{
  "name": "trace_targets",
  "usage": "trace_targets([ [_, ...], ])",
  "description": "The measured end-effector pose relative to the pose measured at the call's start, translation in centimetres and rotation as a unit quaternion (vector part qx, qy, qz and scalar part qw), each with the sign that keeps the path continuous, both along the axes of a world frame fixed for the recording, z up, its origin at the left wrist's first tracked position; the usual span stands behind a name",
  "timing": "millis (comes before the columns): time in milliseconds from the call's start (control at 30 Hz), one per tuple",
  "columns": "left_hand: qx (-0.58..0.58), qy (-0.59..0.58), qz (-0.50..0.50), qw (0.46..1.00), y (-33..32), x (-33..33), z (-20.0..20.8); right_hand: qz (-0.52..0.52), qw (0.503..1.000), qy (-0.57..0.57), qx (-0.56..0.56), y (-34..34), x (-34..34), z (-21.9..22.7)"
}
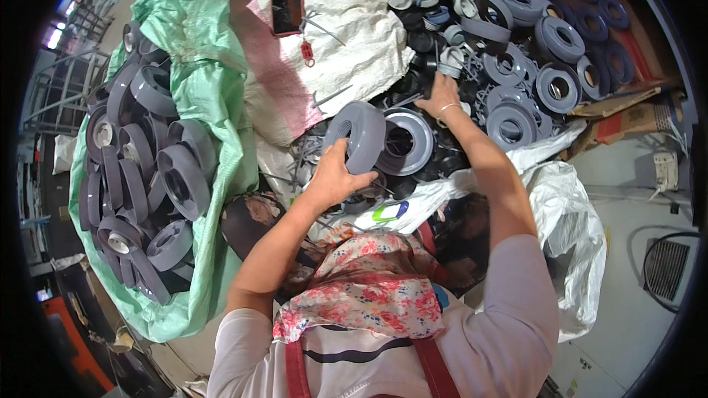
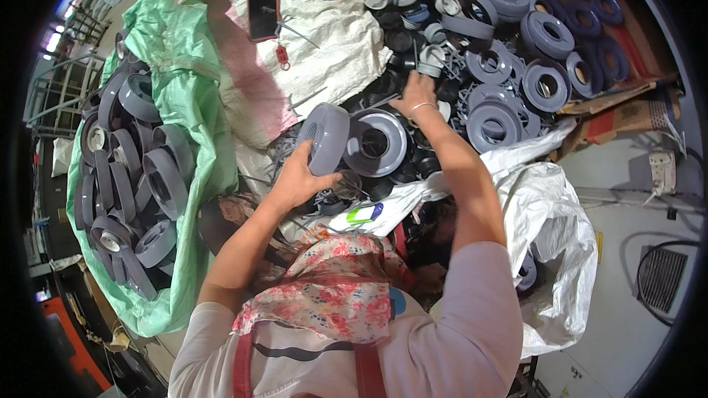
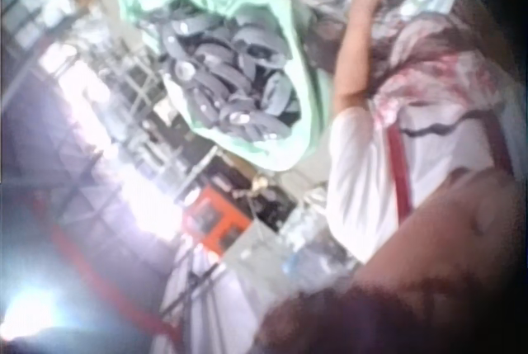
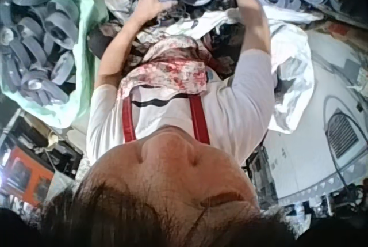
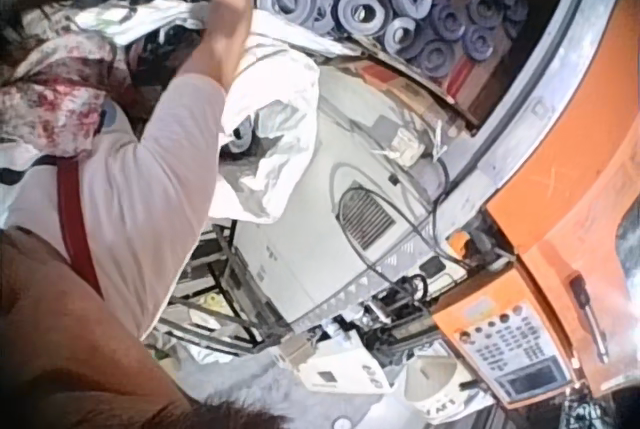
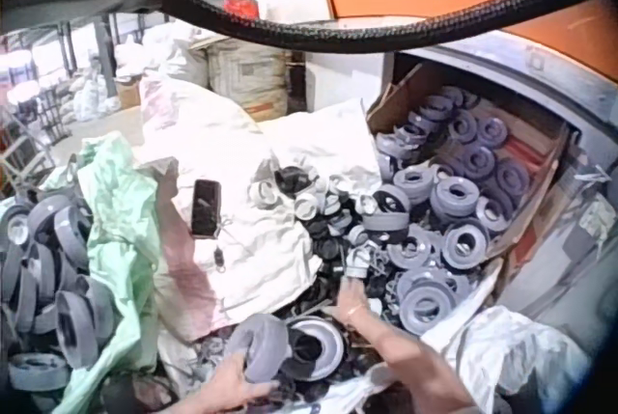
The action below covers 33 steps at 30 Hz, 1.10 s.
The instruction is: The person takes grey plastic circular parts from a large green bag and places them into a pile on a white bag by hand.
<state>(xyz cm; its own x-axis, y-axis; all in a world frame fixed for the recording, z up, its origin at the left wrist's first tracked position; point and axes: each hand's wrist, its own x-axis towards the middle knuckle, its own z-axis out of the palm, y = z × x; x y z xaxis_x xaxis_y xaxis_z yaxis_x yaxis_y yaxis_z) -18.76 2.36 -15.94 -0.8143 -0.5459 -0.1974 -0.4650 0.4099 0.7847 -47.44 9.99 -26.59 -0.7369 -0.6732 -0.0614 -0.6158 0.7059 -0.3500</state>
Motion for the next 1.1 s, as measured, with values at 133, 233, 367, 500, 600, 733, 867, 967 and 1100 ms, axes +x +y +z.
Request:
trace_targets([
  [133,0.176,0.11,0.14,0.968,-0.5,1.6,0.4,0.028,0.978,-0.12,0.171,0.6,-2.0,-4.1],
  [233,0.286,0.164,0.231,0.915,-0.5,3.6,0.9,0.095,0.985,-0.104,0.101,-0.1,0.7,0.1],
  [367,0.323,0.232,0.222,0.89,0.5,4.2,1.5,0.232,0.938,-0.154,-0.206,0.3,7.4,9.1],
  [500,0.474,0.285,0.21,0.806,2.3,3.7,3.1,0.346,0.91,-0.154,-0.167,1.5,14.4,15.4],
  [600,0.491,0.286,0.189,0.801,2.6,5.0,3.8,0.394,0.895,-0.116,-0.173,1.9,16.1,15.9],
  [733,0.564,0.256,0.166,0.767,1.6,7.8,4.7,0.549,0.818,-0.012,-0.172,2.5,17.2,17.9],
  [867,0.601,0.214,0.126,0.76,1.1,9.6,4.7,0.672,0.719,0.071,-0.162,2.8,18.0,19.1],
  [967,0.6,0.198,0.107,0.767,1.1,10.0,5.5,0.709,0.667,0.135,-0.183,2.9,18.8,18.6],
  [1100,0.607,0.242,0.15,0.742,2.2,9.7,5.8,0.604,0.79,0.038,-0.095,3.1,19.3,19.9],
])
